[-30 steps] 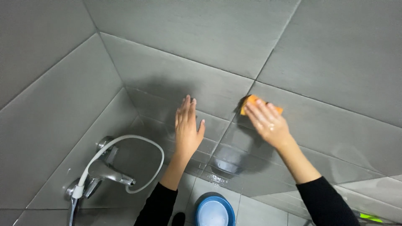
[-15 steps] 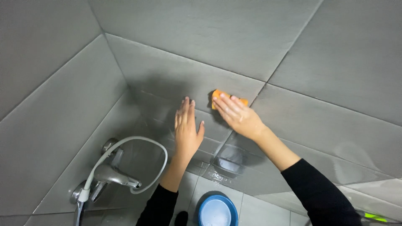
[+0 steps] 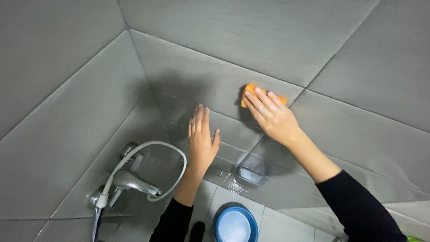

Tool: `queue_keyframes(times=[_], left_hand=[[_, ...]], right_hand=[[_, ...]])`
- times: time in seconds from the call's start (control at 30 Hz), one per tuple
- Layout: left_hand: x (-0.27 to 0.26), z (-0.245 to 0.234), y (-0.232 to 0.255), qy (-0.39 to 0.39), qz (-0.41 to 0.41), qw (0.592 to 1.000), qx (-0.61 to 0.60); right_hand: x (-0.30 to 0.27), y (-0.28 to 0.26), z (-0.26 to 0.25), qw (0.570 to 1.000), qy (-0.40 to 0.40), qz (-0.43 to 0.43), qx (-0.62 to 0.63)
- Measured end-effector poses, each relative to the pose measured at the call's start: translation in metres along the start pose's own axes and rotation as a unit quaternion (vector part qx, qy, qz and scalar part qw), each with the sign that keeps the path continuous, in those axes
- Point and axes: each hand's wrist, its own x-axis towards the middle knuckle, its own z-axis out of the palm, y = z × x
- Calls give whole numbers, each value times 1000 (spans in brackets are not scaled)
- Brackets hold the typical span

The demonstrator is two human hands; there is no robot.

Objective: The person scrubs the tiled bathroom wall with a sponge, focusing on the grout lines and areas around the toilet and shower fixtures. They periodically dip the sponge into a blue bucket of soapy water to rinse it before continuing to scrub different sections of the wall.

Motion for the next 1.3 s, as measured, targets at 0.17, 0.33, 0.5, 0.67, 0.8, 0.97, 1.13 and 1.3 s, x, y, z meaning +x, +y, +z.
queue_keyframes(times=[0.17,0.33,0.5,0.67,0.8,0.97,1.13,1.3], left_hand=[[-4,-19,5,6,-24,1000,-16],[-8,-18,-4,-5,-37,999,-10],[-8,-19,-12,12,-52,999,-1],[-7,-23,-17,28,-71,997,2],[-8,-25,-23,8,-113,993,33],[-10,-44,-22,56,-83,995,10],[-13,-46,-30,58,-107,992,14],[-14,-51,-32,47,-135,989,32]], right_hand=[[38,-31,31,1000,-10,-24,7],[28,-57,62,994,-65,-89,14],[-6,-46,56,992,-67,-106,18],[4,-18,26,997,-40,-59,13],[41,-9,11,999,31,-29,-31],[89,-26,27,997,64,-15,-49],[114,-57,56,999,32,-32,-16],[91,-77,90,992,-38,-116,37]])
